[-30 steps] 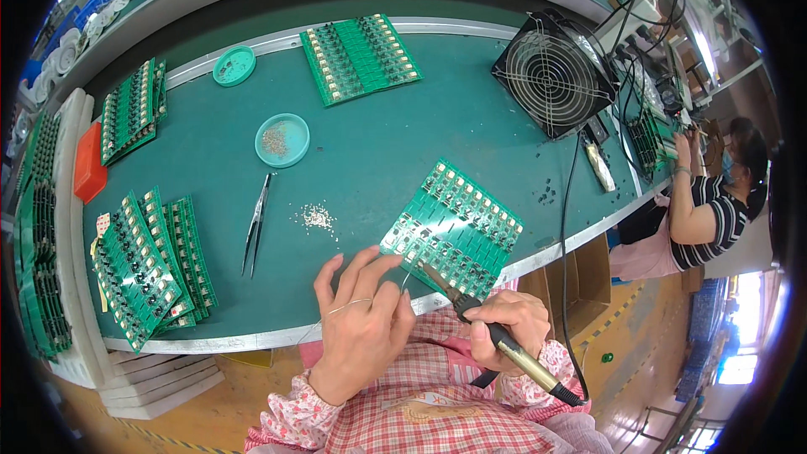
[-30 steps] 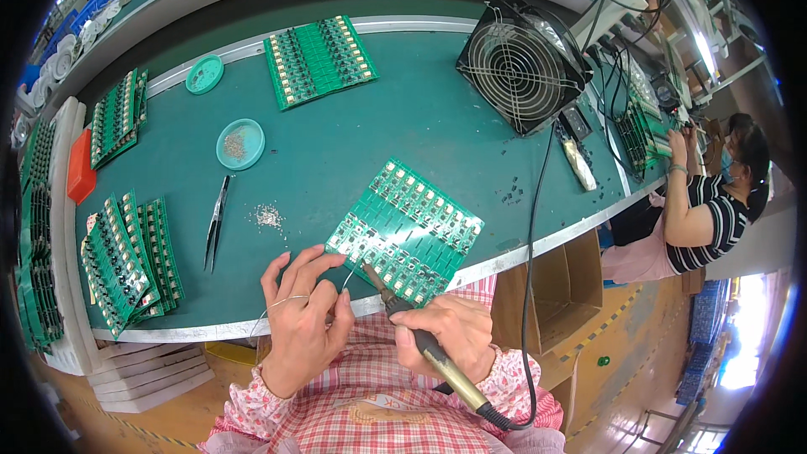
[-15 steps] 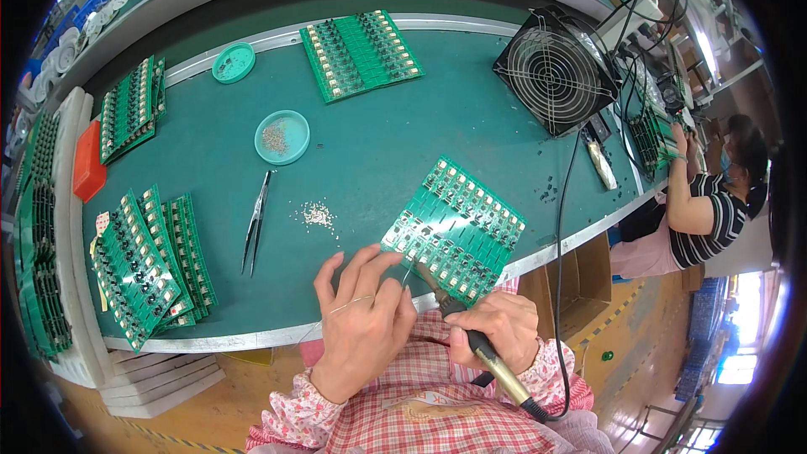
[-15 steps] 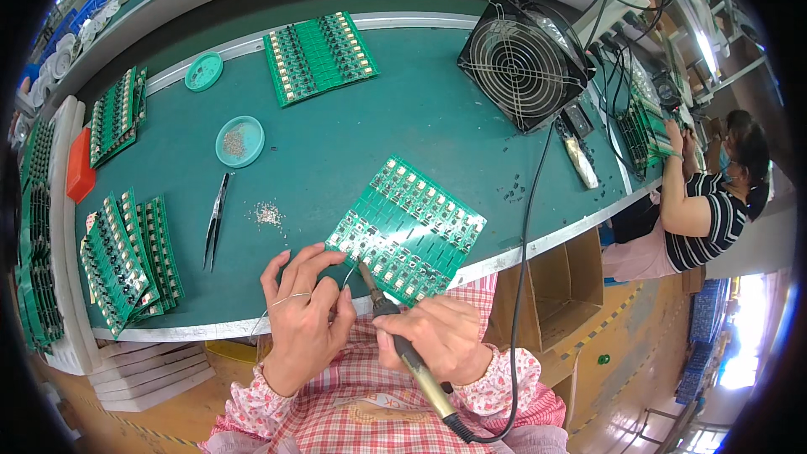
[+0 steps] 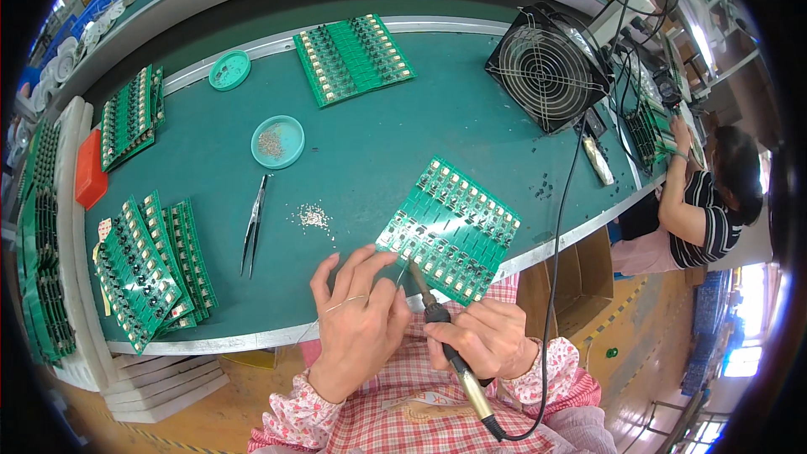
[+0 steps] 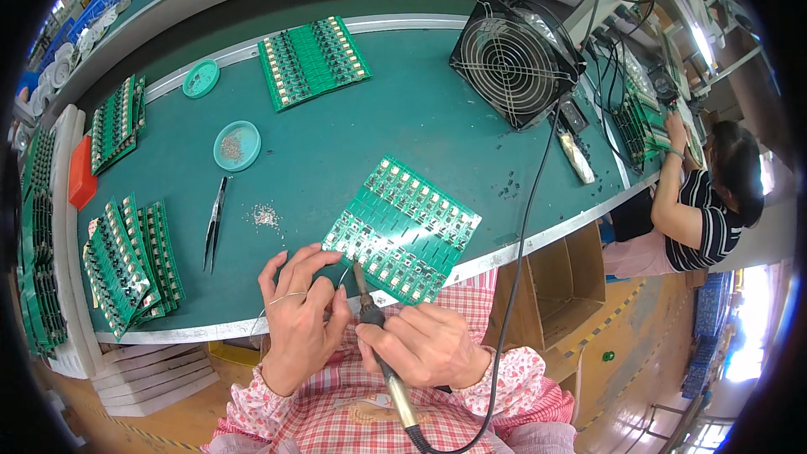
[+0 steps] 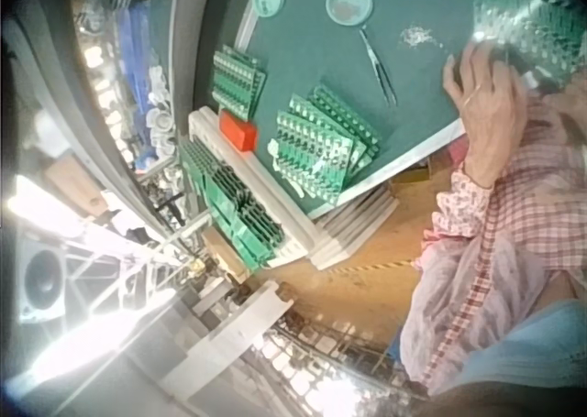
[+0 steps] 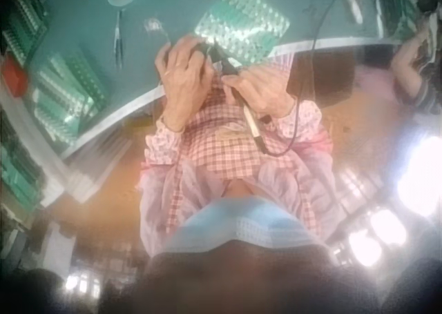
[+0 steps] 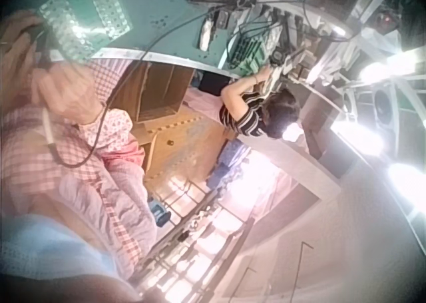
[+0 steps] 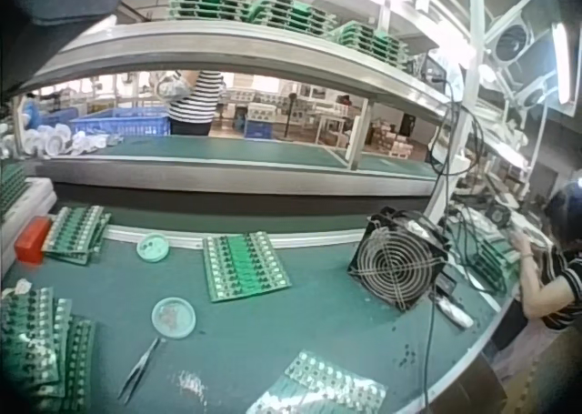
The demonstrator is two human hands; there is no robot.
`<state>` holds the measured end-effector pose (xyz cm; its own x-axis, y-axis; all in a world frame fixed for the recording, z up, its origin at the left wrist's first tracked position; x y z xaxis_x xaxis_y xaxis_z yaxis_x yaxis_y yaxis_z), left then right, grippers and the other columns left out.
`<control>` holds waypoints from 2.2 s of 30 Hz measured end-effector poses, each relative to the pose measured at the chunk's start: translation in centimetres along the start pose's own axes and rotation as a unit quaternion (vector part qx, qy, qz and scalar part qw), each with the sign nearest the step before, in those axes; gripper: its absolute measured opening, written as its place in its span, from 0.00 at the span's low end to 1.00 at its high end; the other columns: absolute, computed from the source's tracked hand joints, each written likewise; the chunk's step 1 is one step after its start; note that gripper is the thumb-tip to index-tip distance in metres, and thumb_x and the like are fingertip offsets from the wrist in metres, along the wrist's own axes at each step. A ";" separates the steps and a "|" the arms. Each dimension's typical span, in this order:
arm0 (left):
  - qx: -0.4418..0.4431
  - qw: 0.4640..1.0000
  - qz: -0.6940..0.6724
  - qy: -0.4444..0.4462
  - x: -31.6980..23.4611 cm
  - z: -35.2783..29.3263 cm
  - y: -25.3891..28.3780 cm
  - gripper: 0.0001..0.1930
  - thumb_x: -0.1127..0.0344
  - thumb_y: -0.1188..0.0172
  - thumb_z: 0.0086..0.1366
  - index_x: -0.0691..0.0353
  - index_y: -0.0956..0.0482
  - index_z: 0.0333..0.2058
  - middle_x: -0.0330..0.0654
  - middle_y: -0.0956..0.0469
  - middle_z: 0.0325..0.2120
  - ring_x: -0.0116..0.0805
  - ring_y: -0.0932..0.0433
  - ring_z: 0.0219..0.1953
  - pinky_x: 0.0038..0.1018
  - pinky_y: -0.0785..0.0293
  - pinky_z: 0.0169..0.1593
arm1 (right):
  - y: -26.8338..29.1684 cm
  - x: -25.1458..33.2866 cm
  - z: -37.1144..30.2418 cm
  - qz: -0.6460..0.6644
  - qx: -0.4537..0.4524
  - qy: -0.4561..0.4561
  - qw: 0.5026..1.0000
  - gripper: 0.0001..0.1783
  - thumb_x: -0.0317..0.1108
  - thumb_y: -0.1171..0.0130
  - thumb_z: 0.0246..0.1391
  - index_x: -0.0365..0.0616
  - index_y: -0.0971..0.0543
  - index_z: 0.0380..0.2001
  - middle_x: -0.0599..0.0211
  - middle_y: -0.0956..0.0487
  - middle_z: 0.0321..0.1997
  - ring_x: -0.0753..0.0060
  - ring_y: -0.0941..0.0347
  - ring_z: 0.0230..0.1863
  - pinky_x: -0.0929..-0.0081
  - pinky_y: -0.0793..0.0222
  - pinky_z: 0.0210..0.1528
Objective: The person solders components onto circuit boards using a soldering iron and solder wire.
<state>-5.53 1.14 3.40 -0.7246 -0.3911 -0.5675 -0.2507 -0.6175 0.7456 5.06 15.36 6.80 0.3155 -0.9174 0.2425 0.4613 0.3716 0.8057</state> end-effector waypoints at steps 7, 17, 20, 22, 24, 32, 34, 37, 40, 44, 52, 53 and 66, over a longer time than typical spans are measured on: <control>0.003 1.000 -0.022 0.014 -0.3 0.2 0.3 0.07 0.75 0.39 0.55 0.62 0.29 0.23 0.43 0.22 0.47 0.45 0.26 0.56 0.47 0.45 0.63 | 1.6 -2.2 -0.9 0.197 -0.122 -0.161 0.959 0.09 0.20 0.35 0.43 0.40 0.21 0.31 0.64 0.19 0.23 0.71 0.24 0.17 0.76 0.29 0.20; -0.007 0.999 -0.025 0.036 -0.5 0.6 0.1 0.07 0.74 0.39 0.54 0.62 0.30 0.22 0.40 0.22 0.45 0.44 0.26 0.54 0.46 0.45 0.62 | 0.7 -4.9 0.8 0.438 -0.143 -0.444 0.769 0.09 0.33 0.48 0.66 0.39 0.30 0.33 0.71 0.27 0.22 0.84 0.32 0.15 0.84 0.38 0.17; -0.005 0.999 -0.023 0.038 -0.5 0.6 0.0 0.07 0.73 0.39 0.54 0.62 0.30 0.22 0.40 0.22 0.45 0.44 0.26 0.55 0.46 0.45 0.62 | 0.4 -5.7 0.6 0.451 -0.133 -0.432 0.770 0.10 0.34 0.48 0.67 0.40 0.29 0.33 0.71 0.27 0.22 0.84 0.32 0.15 0.84 0.38 0.17; -0.005 0.999 -0.021 0.038 -0.4 0.6 0.0 0.07 0.73 0.39 0.54 0.62 0.30 0.22 0.41 0.22 0.45 0.44 0.26 0.55 0.46 0.45 0.62 | 0.2 -6.0 0.7 0.454 -0.125 -0.434 0.768 0.10 0.35 0.48 0.67 0.40 0.29 0.33 0.71 0.27 0.22 0.84 0.32 0.15 0.84 0.38 0.17; -0.005 0.999 -0.020 0.037 -0.4 0.6 0.0 0.07 0.73 0.39 0.54 0.61 0.30 0.22 0.41 0.22 0.45 0.44 0.26 0.54 0.46 0.45 0.62 | 0.2 -6.3 0.6 0.456 -0.118 -0.437 0.766 0.11 0.35 0.48 0.67 0.40 0.29 0.33 0.72 0.27 0.22 0.84 0.33 0.14 0.84 0.38 0.17; -0.007 0.999 0.002 0.034 -0.4 0.8 -0.2 0.06 0.71 0.38 0.53 0.61 0.27 0.22 0.40 0.22 0.43 0.42 0.27 0.54 0.47 0.44 0.61 | -0.1 -7.3 0.5 0.488 -0.100 -0.446 0.744 0.11 0.37 0.47 0.67 0.40 0.29 0.32 0.70 0.26 0.24 0.85 0.33 0.15 0.84 0.38 0.17; -0.013 0.999 0.003 0.031 -0.4 0.8 -0.4 0.06 0.72 0.38 0.52 0.61 0.28 0.22 0.40 0.22 0.43 0.43 0.27 0.53 0.46 0.44 0.61 | -0.1 -7.2 0.6 0.487 -0.101 -0.440 0.748 0.11 0.36 0.47 0.66 0.40 0.29 0.32 0.70 0.27 0.23 0.85 0.33 0.15 0.84 0.38 0.17; -0.019 0.999 0.006 0.027 -0.4 0.9 -0.4 0.07 0.73 0.38 0.52 0.61 0.29 0.22 0.40 0.23 0.44 0.44 0.26 0.52 0.46 0.44 0.60 | 0.0 -7.1 0.5 0.480 -0.097 -0.424 0.761 0.11 0.36 0.47 0.66 0.40 0.29 0.32 0.71 0.27 0.22 0.85 0.32 0.15 0.84 0.38 0.18; -0.019 1.000 0.005 0.024 -0.5 0.8 -0.4 0.07 0.73 0.38 0.52 0.61 0.29 0.22 0.40 0.23 0.44 0.43 0.26 0.52 0.45 0.44 0.60 | 0.2 -6.9 0.5 0.466 -0.089 -0.415 0.776 0.10 0.34 0.47 0.66 0.40 0.29 0.32 0.72 0.28 0.21 0.85 0.32 0.15 0.84 0.37 0.19; -0.018 1.000 0.001 0.023 -0.4 0.7 -0.3 0.05 0.72 0.37 0.52 0.62 0.26 0.23 0.40 0.22 0.43 0.41 0.27 0.53 0.47 0.44 0.61 | 0.2 -6.4 0.6 0.452 -0.089 -0.410 0.787 0.08 0.32 0.48 0.65 0.39 0.29 0.33 0.73 0.28 0.20 0.85 0.32 0.15 0.84 0.37 0.20; -0.021 0.999 -0.035 0.014 0.1 0.2 -0.1 0.08 0.73 0.39 0.54 0.61 0.30 0.21 0.40 0.22 0.46 0.44 0.27 0.55 0.46 0.45 0.62 | 1.3 -4.9 -1.0 0.418 -0.175 -0.407 0.793 0.09 0.33 0.47 0.65 0.38 0.29 0.33 0.66 0.24 0.24 0.84 0.31 0.16 0.83 0.35 0.18; -0.021 0.999 -0.036 0.012 0.1 0.1 -0.1 0.08 0.73 0.39 0.54 0.60 0.30 0.21 0.40 0.22 0.46 0.44 0.27 0.56 0.46 0.45 0.62 | 1.3 -4.4 -1.2 0.398 -0.186 -0.409 0.800 0.09 0.33 0.47 0.64 0.37 0.29 0.33 0.65 0.24 0.24 0.84 0.31 0.16 0.83 0.35 0.18; -0.001 1.000 -0.026 -0.007 -0.2 0.2 -0.2 0.09 0.72 0.37 0.53 0.59 0.30 0.20 0.39 0.23 0.45 0.43 0.26 0.54 0.49 0.46 0.62 | 0.5 -1.3 -2.5 0.194 -0.163 -0.215 0.943 0.05 0.28 0.37 0.52 0.39 0.22 0.31 0.65 0.20 0.20 0.72 0.23 0.17 0.76 0.28 0.23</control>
<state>-5.46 1.47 3.45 -0.7195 -0.3493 -0.6002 -0.2867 -0.6378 0.7149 6.98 17.05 5.53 0.1792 -0.6505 0.7381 0.6326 0.6507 0.4199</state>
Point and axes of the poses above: each hand's wrist, its own z-axis towards the middle knuckle, its own y-axis out of the back of the hand, x = y × z, the point moved 1 cm from there along z, towards the middle knuckle
